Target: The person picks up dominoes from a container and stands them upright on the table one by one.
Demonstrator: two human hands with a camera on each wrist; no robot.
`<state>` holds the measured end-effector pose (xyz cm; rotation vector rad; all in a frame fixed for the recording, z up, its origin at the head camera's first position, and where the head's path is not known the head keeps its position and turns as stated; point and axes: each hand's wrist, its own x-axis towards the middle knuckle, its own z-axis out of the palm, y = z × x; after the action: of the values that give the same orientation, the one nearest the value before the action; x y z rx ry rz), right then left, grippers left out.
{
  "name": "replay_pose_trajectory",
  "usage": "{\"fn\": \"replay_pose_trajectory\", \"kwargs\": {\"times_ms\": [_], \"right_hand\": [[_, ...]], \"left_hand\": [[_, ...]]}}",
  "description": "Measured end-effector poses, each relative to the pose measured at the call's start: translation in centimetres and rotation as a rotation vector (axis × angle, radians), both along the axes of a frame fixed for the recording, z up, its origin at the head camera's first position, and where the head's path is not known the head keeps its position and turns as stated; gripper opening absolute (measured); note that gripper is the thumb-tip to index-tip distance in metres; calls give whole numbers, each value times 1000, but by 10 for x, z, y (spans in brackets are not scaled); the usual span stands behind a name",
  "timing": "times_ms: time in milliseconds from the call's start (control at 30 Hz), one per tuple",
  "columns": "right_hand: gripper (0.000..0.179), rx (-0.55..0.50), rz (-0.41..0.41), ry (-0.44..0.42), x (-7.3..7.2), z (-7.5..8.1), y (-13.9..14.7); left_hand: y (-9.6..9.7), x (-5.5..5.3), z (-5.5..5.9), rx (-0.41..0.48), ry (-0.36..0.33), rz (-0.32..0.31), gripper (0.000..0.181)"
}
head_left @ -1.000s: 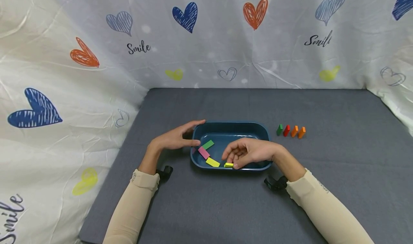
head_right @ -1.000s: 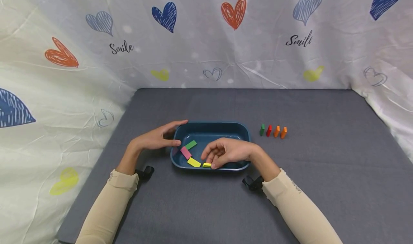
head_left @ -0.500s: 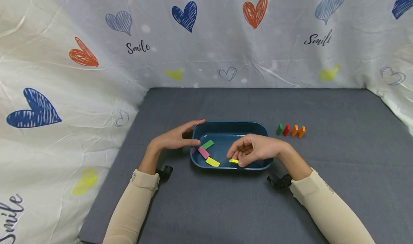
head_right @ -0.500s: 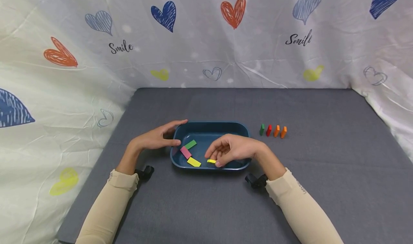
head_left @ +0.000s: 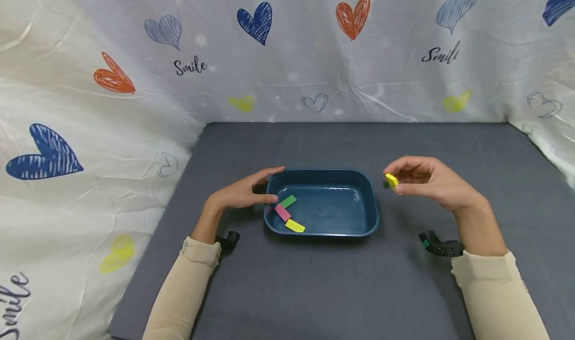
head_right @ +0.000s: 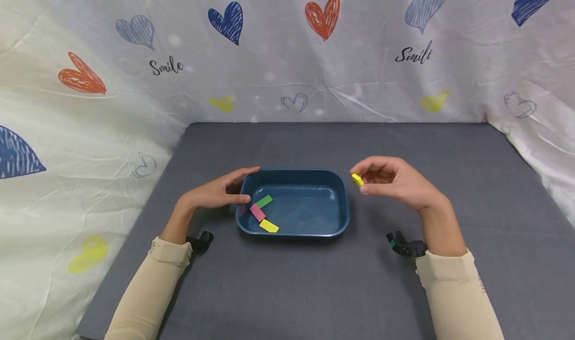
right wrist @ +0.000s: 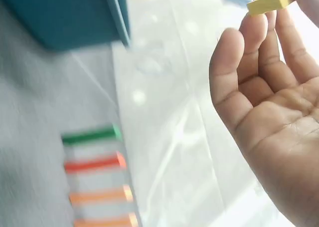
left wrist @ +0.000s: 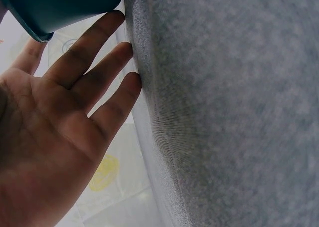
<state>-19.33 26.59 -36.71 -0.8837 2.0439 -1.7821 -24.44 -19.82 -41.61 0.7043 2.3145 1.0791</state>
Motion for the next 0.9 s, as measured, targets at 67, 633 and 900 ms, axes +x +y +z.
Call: {"fn": "replay_pose_trajectory", "kwargs": {"times_ms": [67, 633, 900], "right_hand": [[32, -16, -74, 17, 2, 0, 15], [31, 346, -684, 6, -7, -45, 91], [43, 414, -646, -52, -12, -65, 95]], "left_hand": [[-1, 1, 0, -2, -6, 2, 81], [-3, 1, -1, 21, -28, -5, 78], [-4, 0, -2, 19, -27, 0, 77]]}}
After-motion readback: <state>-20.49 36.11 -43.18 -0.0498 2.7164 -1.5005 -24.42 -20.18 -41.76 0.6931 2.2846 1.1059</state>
